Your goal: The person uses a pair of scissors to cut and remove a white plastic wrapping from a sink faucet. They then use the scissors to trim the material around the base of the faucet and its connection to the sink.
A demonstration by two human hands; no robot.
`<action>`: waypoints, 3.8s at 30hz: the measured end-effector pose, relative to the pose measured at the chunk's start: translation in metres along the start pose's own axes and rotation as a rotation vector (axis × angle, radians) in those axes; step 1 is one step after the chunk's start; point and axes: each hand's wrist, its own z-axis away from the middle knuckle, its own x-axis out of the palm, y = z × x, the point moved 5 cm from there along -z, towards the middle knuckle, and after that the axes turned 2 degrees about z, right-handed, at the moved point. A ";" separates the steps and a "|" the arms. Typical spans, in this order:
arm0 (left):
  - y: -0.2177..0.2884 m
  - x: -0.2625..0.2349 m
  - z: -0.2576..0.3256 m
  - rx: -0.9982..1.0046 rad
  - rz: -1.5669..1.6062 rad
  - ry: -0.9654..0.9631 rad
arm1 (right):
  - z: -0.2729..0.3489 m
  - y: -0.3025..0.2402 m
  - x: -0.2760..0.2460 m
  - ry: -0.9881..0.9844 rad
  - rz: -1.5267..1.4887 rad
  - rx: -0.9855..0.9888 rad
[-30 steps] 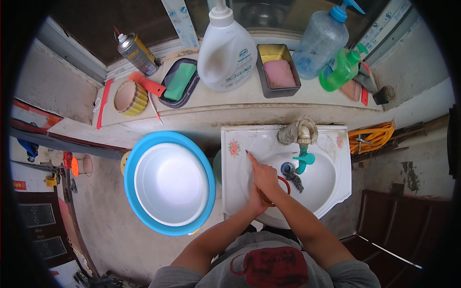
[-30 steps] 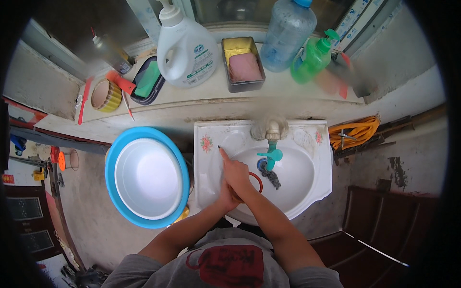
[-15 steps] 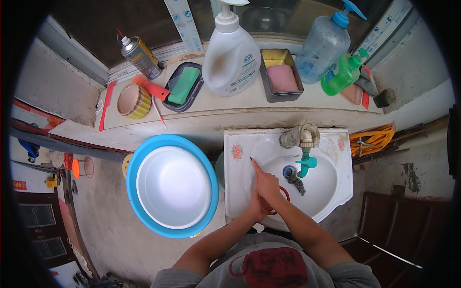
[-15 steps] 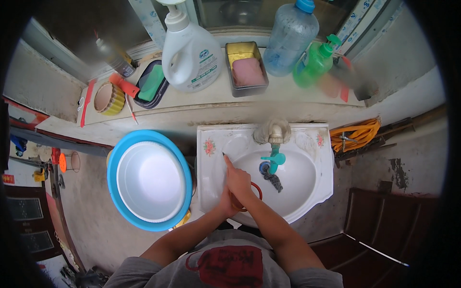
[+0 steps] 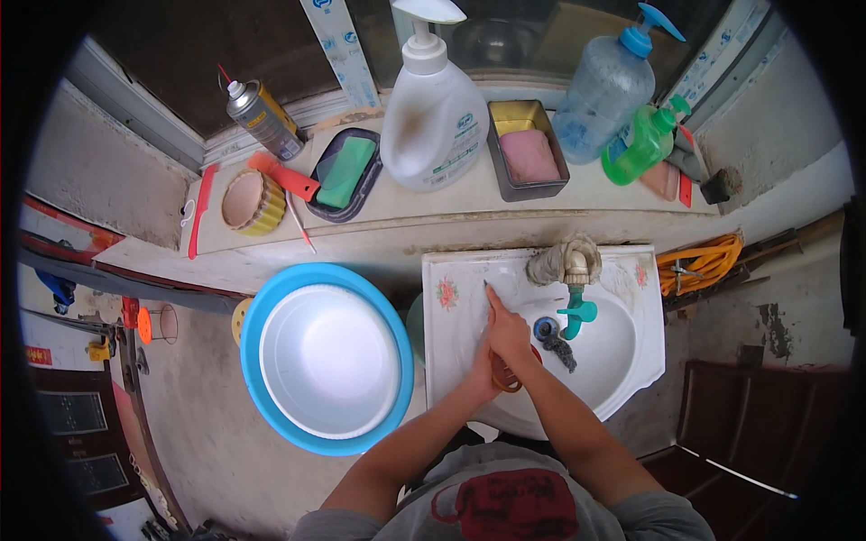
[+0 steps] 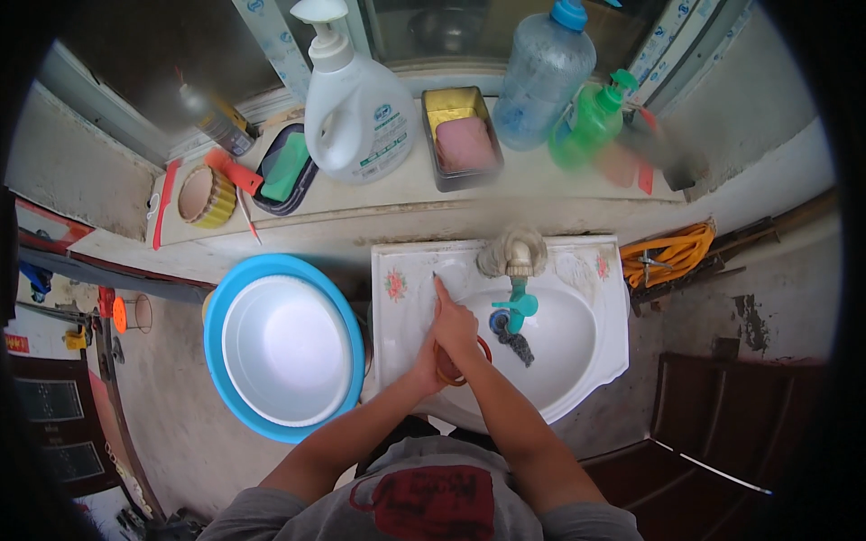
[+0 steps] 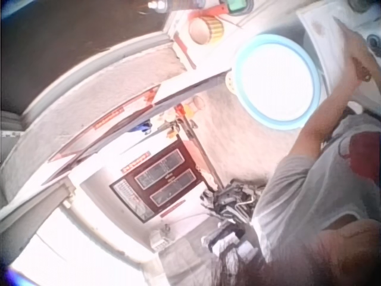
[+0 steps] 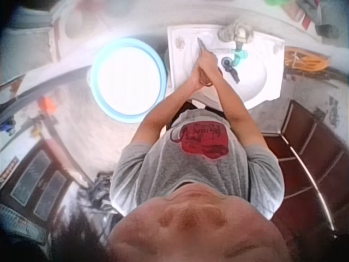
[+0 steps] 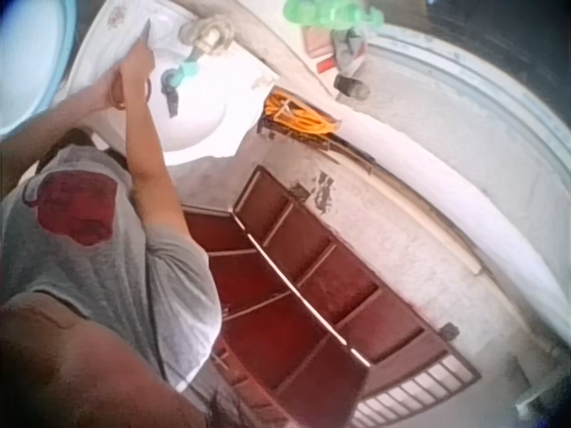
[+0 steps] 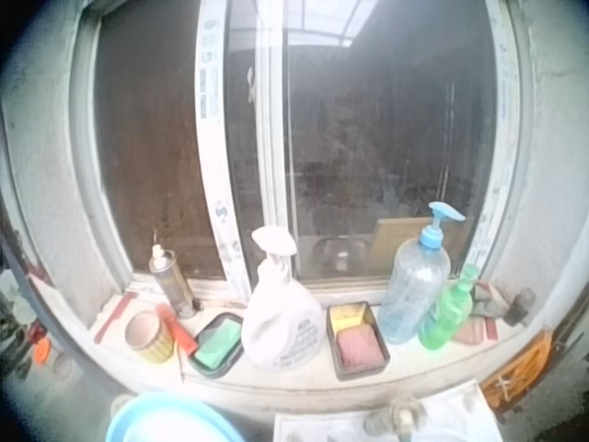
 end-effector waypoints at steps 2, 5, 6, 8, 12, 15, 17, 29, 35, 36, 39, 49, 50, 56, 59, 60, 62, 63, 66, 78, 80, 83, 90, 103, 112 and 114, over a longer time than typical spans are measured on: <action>0.021 0.013 -0.013 -0.004 -0.029 -0.002 | -0.024 0.006 -0.006 0.069 -0.057 0.043; 0.026 0.012 -0.012 -0.023 -0.038 -0.030 | -0.032 0.004 -0.007 0.059 -0.051 0.052; 0.019 0.001 -0.007 -0.017 -0.009 -0.068 | -0.021 -0.003 -0.004 -0.004 -0.050 0.074; 0.016 0.000 -0.003 -0.011 0.019 -0.108 | -0.012 -0.009 -0.004 -0.065 -0.047 0.097; 0.023 0.019 -0.001 0.011 0.007 -0.087 | -0.014 -0.002 -0.011 -0.027 -0.111 0.095; 0.028 0.012 -0.009 -0.050 -0.090 0.080 | -0.027 -0.002 -0.013 -0.040 -0.207 0.160; 0.029 0.007 -0.001 -0.005 0.040 0.105 | -0.023 -0.013 -0.006 -0.068 -0.194 0.139; 0.032 0.006 0.015 -0.026 -0.084 0.137 | -0.013 -0.010 -0.004 -0.078 -0.285 0.193; 0.031 0.008 0.004 -0.117 -0.205 0.178 | -0.014 -0.002 -0.006 -0.059 -0.324 0.288; 0.028 0.005 0.004 -0.120 -0.206 0.178 | -0.013 -0.003 -0.003 -0.090 -0.279 0.225; 0.028 0.015 0.005 -0.051 -0.092 0.062 | -0.018 0.001 -0.006 -0.077 -0.237 0.150; 0.026 0.022 -0.002 -0.044 -0.048 0.058 | -0.022 0.001 -0.008 -0.079 -0.182 0.133; 0.026 0.021 -0.002 -0.059 -0.094 0.102 | -0.020 0.004 -0.010 -0.049 -0.231 0.204; 0.027 0.045 0.019 -0.068 0.016 0.098 | -0.019 0.007 -0.013 -0.048 -0.229 0.183; 0.032 0.033 0.006 -0.090 0.006 -0.089 | -0.019 0.002 -0.011 -0.041 -0.245 0.182; 0.030 0.040 0.008 -0.096 0.005 -0.090 | -0.018 0.003 -0.009 -0.033 -0.249 0.167; 0.029 0.044 0.021 -0.036 0.000 0.142 | -0.019 0.005 -0.011 -0.046 -0.224 0.144; 0.026 0.036 0.015 -0.034 0.000 0.141 | -0.019 0.002 -0.012 -0.061 -0.201 0.114; 0.027 0.029 0.000 -0.018 0.037 0.017 | -0.019 0.005 -0.015 -0.032 -0.260 0.233; 0.019 0.014 0.001 -0.054 0.073 -0.228 | -0.015 -0.012 -0.001 -0.124 -0.104 0.003; 0.017 0.015 0.002 0.023 0.142 0.005 | -0.017 -0.009 -0.004 -0.115 -0.105 0.006; 0.032 0.019 -0.008 -0.065 0.008 0.072 | -0.022 0.003 -0.013 0.036 -0.240 0.242; 0.026 -0.002 -0.010 -0.027 0.250 -0.361 | -0.022 -0.010 -0.011 -0.006 -0.179 0.197; 0.025 -0.001 -0.001 -0.046 0.328 -0.508 | -0.031 -0.031 0.014 -0.074 -0.112 0.006; 0.069 -0.015 0.027 0.111 0.144 0.024 | -0.041 -0.072 0.024 -0.128 -0.211 0.037; 0.074 -0.009 0.036 0.128 0.225 0.097 | -0.045 -0.073 0.032 -0.153 -0.231 0.047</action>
